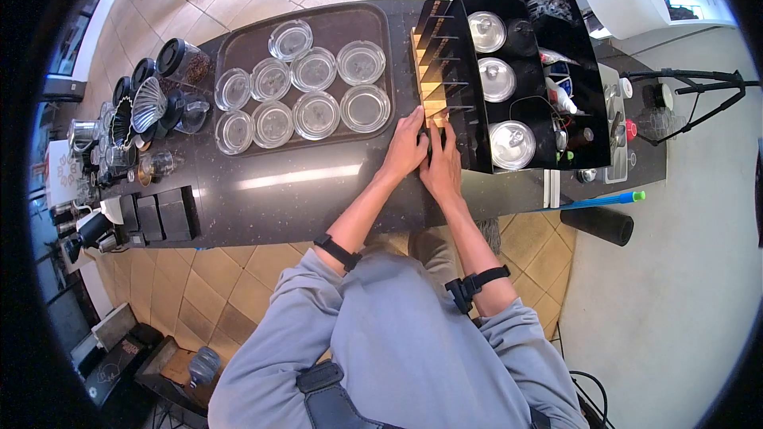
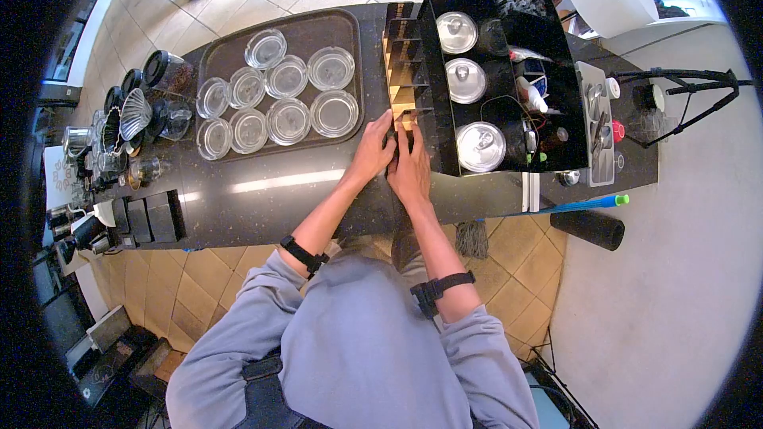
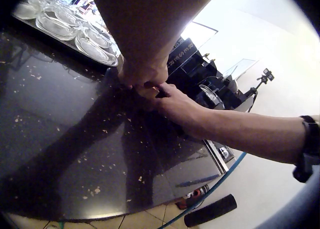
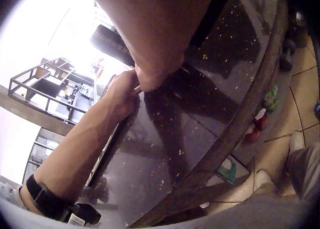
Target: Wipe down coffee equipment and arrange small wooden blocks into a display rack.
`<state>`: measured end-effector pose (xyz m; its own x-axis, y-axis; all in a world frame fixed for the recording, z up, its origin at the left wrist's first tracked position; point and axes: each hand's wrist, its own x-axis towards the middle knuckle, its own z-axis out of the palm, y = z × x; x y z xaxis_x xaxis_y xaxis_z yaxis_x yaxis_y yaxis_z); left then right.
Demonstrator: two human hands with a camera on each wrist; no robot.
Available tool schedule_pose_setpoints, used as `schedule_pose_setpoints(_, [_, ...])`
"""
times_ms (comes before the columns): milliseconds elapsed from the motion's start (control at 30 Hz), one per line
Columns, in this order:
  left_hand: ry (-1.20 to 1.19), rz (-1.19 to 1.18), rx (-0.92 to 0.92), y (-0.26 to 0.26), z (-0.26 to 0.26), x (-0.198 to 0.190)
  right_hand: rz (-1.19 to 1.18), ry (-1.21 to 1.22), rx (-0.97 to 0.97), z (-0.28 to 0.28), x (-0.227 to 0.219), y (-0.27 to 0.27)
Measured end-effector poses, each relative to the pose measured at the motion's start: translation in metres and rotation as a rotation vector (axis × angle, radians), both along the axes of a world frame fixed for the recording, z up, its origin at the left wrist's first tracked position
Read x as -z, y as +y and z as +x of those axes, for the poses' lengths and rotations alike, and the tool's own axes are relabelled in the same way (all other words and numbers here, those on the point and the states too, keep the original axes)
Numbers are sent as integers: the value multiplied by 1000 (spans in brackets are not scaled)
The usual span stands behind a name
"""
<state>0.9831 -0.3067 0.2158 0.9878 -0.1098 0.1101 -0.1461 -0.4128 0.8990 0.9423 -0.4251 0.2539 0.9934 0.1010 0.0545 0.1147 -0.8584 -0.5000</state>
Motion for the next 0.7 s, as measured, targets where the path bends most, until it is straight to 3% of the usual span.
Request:
schedule_pose_setpoints(400, [44,44,38,3,-12,3,259,-41,150,-10,6,-12])
schedule_pose_setpoints(700, [13,138,12,-6,-26,-6,174,133,65,-27,5,-21])
